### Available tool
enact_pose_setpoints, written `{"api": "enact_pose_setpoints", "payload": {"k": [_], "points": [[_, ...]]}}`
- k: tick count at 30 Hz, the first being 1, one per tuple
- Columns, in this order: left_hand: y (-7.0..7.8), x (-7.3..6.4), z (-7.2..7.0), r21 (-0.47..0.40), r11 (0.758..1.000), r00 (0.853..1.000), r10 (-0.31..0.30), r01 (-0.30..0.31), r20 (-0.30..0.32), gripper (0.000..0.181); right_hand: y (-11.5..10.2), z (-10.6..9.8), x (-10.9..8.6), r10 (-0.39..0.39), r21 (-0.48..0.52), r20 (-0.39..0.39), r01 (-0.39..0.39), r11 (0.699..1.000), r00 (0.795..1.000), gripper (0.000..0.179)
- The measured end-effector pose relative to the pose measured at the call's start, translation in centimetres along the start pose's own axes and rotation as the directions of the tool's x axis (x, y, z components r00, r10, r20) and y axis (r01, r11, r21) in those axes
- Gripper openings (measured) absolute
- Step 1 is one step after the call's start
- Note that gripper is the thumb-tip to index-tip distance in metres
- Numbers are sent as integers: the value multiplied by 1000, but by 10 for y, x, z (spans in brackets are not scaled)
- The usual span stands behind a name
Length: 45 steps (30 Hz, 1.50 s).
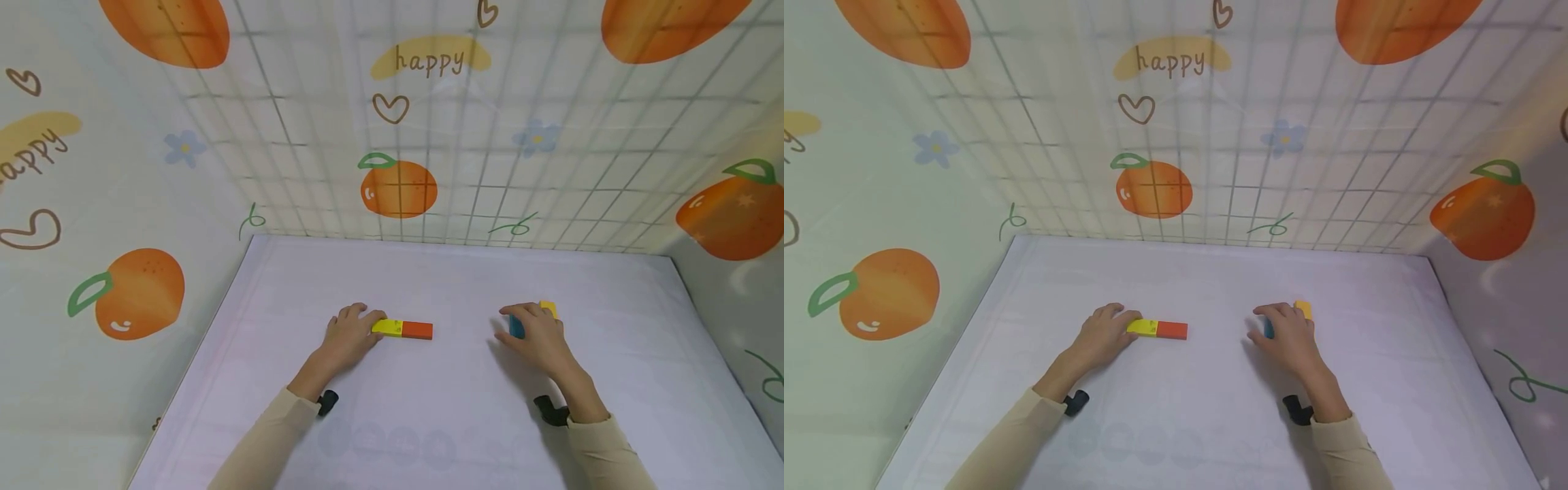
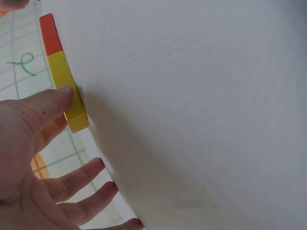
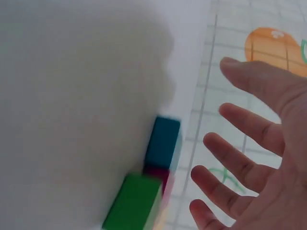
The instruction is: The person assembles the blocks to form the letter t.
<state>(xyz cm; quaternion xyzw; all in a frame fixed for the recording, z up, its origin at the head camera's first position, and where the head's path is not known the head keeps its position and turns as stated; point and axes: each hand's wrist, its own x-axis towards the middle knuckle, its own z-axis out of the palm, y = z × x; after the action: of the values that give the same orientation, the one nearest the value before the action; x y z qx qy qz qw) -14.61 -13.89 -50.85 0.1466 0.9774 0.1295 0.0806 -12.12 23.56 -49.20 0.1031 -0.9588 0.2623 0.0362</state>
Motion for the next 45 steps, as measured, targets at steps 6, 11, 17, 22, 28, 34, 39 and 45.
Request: {"api": "enact_pose_setpoints", "payload": {"k": [6,11,17,22,28,34,39,45], "points": [[1,0,-2,-2,1000,1000,0,0,2,43,16,-7,-1,24,10,-4,-24,1000,1000,46],[2,-1,-3,-12,1000,1000,2,-2,1,43,26,-11,-1,59,26,54,-60,998,997,51],[0,0,0,-15,1000,1000,4,-4,2,43,38,-14,-1,62,-19,108,-61,998,992,60],[-1,0,1,-12,1000,1000,4,-4,1,43,44,-14,0,68,-29,139,-65,997,988,67],[0,-1,1,-11,1000,1000,9,-9,-6,43,47,-15,3,89,-48,171,-82,995,981,71],[1,-2,0,-10,1000,1000,6,-6,-4,44,47,-16,4,93,-65,187,-83,994,978,69],[2,-2,0,-11,1000,1000,-1,1,-3,44,46,-17,5,93,-66,184,-82,994,979,69],[2,-2,0,-10,1000,1000,-6,6,-2,44,45,-17,5,93,-62,181,-83,995,979,68]]}}
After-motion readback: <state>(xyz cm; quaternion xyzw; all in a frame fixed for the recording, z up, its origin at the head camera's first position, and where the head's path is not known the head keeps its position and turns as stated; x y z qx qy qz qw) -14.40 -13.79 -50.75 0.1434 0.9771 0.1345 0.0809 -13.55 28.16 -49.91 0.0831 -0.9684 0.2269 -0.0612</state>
